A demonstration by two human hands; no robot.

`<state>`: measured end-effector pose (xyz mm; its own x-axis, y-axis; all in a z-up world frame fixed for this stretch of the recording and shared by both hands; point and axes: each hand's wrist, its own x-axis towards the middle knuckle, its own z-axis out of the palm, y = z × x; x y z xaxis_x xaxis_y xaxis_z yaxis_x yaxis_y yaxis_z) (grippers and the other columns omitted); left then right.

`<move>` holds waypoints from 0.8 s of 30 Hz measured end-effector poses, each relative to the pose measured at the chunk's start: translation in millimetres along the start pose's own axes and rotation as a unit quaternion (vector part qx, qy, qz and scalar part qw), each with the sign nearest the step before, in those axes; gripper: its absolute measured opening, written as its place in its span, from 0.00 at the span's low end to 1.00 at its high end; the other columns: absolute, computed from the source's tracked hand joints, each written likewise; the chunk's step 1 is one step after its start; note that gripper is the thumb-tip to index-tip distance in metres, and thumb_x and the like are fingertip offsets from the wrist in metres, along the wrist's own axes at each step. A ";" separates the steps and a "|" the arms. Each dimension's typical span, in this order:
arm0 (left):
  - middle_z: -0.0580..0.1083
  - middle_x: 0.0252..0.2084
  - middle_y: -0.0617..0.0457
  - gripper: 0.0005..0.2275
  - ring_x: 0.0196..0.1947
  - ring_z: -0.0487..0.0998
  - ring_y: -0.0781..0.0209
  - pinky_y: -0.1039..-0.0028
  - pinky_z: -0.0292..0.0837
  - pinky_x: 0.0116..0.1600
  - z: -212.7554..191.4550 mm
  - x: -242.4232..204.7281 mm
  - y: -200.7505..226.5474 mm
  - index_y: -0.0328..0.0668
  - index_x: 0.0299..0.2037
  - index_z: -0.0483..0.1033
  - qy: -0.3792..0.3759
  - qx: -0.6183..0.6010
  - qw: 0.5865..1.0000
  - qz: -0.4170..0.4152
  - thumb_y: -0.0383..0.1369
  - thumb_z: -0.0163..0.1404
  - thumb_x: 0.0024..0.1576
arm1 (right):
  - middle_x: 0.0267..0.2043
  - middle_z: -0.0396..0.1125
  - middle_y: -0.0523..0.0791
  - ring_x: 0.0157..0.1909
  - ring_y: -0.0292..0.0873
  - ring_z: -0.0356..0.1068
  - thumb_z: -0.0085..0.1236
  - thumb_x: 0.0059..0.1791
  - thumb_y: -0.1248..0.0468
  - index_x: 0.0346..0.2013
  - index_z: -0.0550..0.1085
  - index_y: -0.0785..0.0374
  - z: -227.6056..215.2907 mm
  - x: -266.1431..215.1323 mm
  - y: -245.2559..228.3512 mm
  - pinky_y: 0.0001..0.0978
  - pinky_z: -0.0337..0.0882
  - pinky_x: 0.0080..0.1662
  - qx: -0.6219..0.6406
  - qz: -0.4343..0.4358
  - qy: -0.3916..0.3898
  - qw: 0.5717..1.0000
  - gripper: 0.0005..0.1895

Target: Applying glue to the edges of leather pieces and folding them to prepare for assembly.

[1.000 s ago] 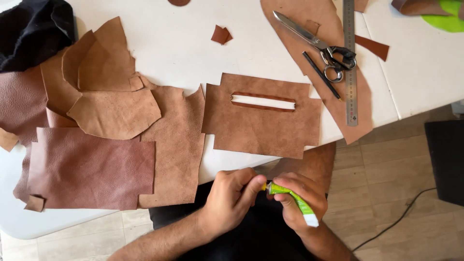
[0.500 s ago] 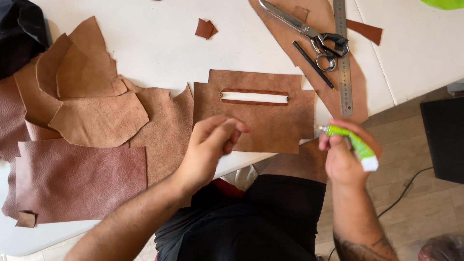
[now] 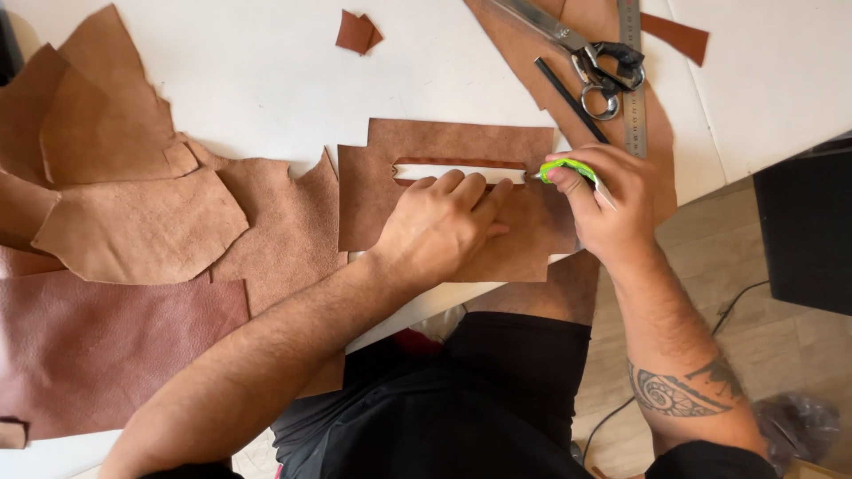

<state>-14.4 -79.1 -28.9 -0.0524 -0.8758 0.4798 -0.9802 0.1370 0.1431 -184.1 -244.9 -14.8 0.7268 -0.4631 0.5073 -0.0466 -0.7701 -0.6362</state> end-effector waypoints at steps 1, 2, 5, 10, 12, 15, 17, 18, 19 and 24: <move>0.69 0.33 0.54 0.18 0.35 0.75 0.56 0.69 0.76 0.36 2.0 -0.1 -0.3 0.43 0.53 0.79 -0.002 -0.002 1.000 -0.004 0.46 0.47 0.64 | 0.27 0.70 0.49 0.27 0.49 0.71 0.66 0.55 0.68 0.40 0.81 0.71 0.3 0.3 -0.8 0.41 0.72 0.34 0.001 0.002 -0.004 1.000 0.06; 0.69 0.33 0.54 0.18 0.35 0.75 0.56 0.68 0.75 0.36 2.9 -0.5 -1.3 0.44 0.52 0.80 -0.007 -0.007 1.000 0.000 0.47 0.47 0.63 | 0.28 0.71 0.51 0.28 0.52 0.72 0.66 0.55 0.68 0.40 0.81 0.71 1.3 0.8 -1.9 0.42 0.72 0.34 0.000 -0.007 -0.010 1.000 0.06; 0.68 0.33 0.53 0.18 0.35 0.74 0.55 0.67 0.74 0.35 4.5 -1.0 -2.9 0.44 0.52 0.80 -0.016 -0.012 1.000 0.006 0.48 0.47 0.63 | 0.29 0.71 0.52 0.29 0.55 0.73 0.66 0.55 0.69 0.40 0.81 0.71 3.1 3.9 -4.2 0.44 0.72 0.34 -0.003 -0.016 -0.013 1.000 0.06; 0.69 0.34 0.52 0.19 0.36 0.74 0.55 0.66 0.74 0.36 4.4 -0.1 -1.8 0.44 0.54 0.79 -0.028 -0.015 0.999 -0.001 0.47 0.47 0.64 | 0.31 0.72 0.53 0.31 0.58 0.74 0.66 0.56 0.69 0.40 0.81 0.71 0.6 5.6 -6.0 0.47 0.73 0.35 -0.015 -0.023 -0.018 0.999 0.05; 0.69 0.34 0.53 0.18 0.36 0.74 0.54 0.66 0.74 0.36 3.2 0.9 -0.7 0.43 0.51 0.80 -0.026 -0.016 1.000 0.002 0.48 0.48 0.63 | 0.32 0.72 0.55 0.33 0.62 0.73 0.65 0.55 0.69 0.40 0.81 0.72 0.1 4.6 -9.3 0.48 0.72 0.36 -0.015 -0.024 -0.027 0.999 0.06; 0.69 0.35 0.52 0.19 0.36 0.74 0.54 0.66 0.74 0.37 7.7 -1.4 -2.2 0.43 0.54 0.79 -0.027 -0.019 0.999 0.001 0.47 0.49 0.62 | 0.33 0.73 0.53 0.33 0.62 0.74 0.65 0.55 0.69 0.41 0.81 0.70 2.4 5.4 -6.8 0.48 0.73 0.35 -0.027 -0.020 -0.027 0.999 0.04; 0.69 0.35 0.52 0.19 0.36 0.74 0.54 0.65 0.74 0.36 9.1 -0.8 -1.0 0.43 0.53 0.79 -0.024 -0.020 1.000 0.002 0.47 0.49 0.62 | 0.33 0.73 0.53 0.33 0.62 0.74 0.65 0.56 0.68 0.40 0.81 0.70 -0.4 4.1 -6.7 0.47 0.73 0.36 -0.031 -0.021 -0.028 0.999 0.05; 0.68 0.34 0.52 0.18 0.36 0.74 0.54 0.65 0.74 0.36 8.5 -1.6 -1.2 0.43 0.53 0.79 -0.022 -0.020 1.000 0.000 0.47 0.50 0.62 | 0.33 0.73 0.53 0.34 0.62 0.74 0.65 0.56 0.68 0.40 0.81 0.70 0.0 4.4 -6.6 0.47 0.72 0.36 -0.033 -0.022 -0.030 0.999 0.06; 0.68 0.34 0.52 0.18 0.36 0.74 0.54 0.65 0.74 0.36 7.2 -2.6 -2.5 0.43 0.53 0.79 -0.023 -0.017 1.000 -0.002 0.47 0.50 0.62 | 0.33 0.73 0.53 0.34 0.62 0.74 0.65 0.56 0.68 0.40 0.81 0.70 3.3 6.5 -6.7 0.47 0.72 0.36 -0.029 -0.024 -0.031 0.999 0.06; 0.68 0.35 0.53 0.19 0.37 0.74 0.54 0.65 0.74 0.37 8.8 -2.3 -1.9 0.44 0.54 0.78 -0.028 -0.008 1.000 0.002 0.48 0.49 0.62 | 0.33 0.72 0.54 0.35 0.62 0.74 0.66 0.56 0.68 0.41 0.81 0.70 1.2 4.7 -5.2 0.48 0.73 0.36 -0.052 -0.024 -0.025 0.998 0.06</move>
<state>-14.1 -81.4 -37.8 -0.0680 -0.8996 0.4313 -0.9767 0.1482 0.1551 -179.7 -242.6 -9.8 0.7633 -0.4032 0.5047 -0.0795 -0.8340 -0.5460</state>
